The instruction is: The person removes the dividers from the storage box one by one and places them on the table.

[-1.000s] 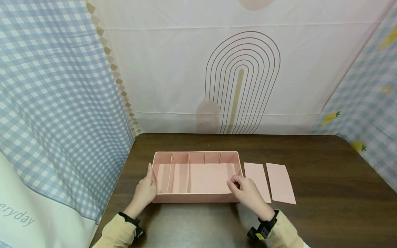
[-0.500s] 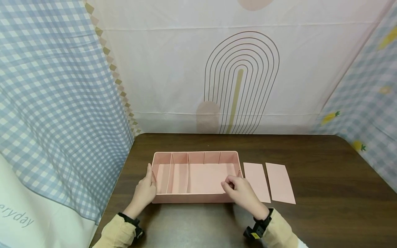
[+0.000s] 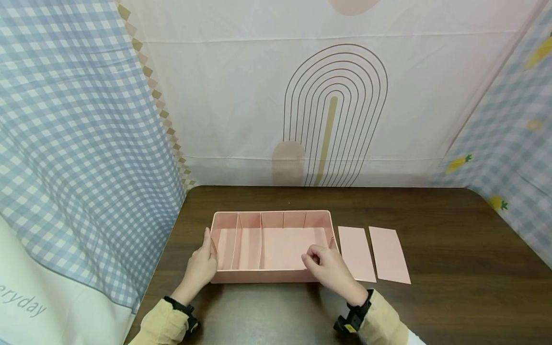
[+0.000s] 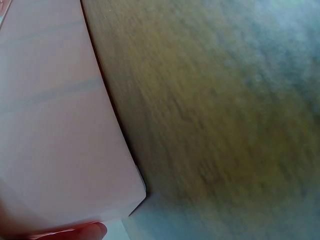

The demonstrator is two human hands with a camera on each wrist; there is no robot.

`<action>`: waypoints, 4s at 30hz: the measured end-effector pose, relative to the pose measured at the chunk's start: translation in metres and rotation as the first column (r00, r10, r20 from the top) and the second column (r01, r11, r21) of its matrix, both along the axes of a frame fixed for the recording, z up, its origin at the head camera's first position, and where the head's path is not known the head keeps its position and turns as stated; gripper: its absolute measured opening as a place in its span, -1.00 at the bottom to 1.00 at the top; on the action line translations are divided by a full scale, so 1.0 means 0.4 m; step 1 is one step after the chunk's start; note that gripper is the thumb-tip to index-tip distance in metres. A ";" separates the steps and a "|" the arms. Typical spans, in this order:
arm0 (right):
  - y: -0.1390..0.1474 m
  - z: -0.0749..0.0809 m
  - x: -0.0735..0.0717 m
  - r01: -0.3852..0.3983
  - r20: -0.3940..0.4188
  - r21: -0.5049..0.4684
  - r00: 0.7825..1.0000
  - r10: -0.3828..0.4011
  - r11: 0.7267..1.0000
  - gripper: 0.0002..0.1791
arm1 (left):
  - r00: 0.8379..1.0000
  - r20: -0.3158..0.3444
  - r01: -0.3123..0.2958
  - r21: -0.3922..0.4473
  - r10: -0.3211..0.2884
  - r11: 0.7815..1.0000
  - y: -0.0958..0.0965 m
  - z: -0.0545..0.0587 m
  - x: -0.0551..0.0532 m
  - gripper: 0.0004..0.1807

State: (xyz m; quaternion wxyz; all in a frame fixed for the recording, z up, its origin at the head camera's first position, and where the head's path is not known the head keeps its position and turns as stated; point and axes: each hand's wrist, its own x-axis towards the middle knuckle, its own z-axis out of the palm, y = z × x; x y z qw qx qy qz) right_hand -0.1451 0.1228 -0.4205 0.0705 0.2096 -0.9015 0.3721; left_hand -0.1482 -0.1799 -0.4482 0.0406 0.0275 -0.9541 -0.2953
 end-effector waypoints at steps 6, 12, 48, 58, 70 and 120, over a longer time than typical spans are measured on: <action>-0.007 -0.002 0.003 -0.009 -0.024 -0.010 1.000 0.009 1.000 -0.70 | 1.000 -0.016 0.002 -0.002 -0.002 1.000 0.000 -0.003 0.000 -0.40; -0.014 0.002 0.003 0.003 -0.006 0.013 1.000 -0.002 1.000 -0.71 | 1.000 -0.011 -0.006 0.002 0.006 1.000 0.001 -0.002 0.000 -0.38; -0.075 0.007 -0.001 0.004 0.087 0.031 0.996 -0.006 1.000 -0.73 | 1.000 -0.012 -0.005 -0.002 0.005 1.000 -0.002 -0.009 -0.002 -0.40; -0.084 0.001 -0.004 0.003 0.086 0.034 0.996 -0.006 0.999 -0.73 | 1.000 -0.007 -0.005 -0.005 0.005 1.000 -0.003 -0.011 -0.004 -0.38; -0.096 0.001 -0.004 0.001 0.077 0.028 0.997 -0.003 1.000 -0.73 | 1.000 0.015 -0.002 0.004 0.002 1.000 -0.005 -0.009 -0.004 -0.37; -0.161 0.000 -0.014 -0.015 0.034 0.050 0.999 0.014 0.999 -0.73 | 1.000 -0.006 -0.002 -0.004 0.002 1.000 0.001 0.003 0.001 -0.40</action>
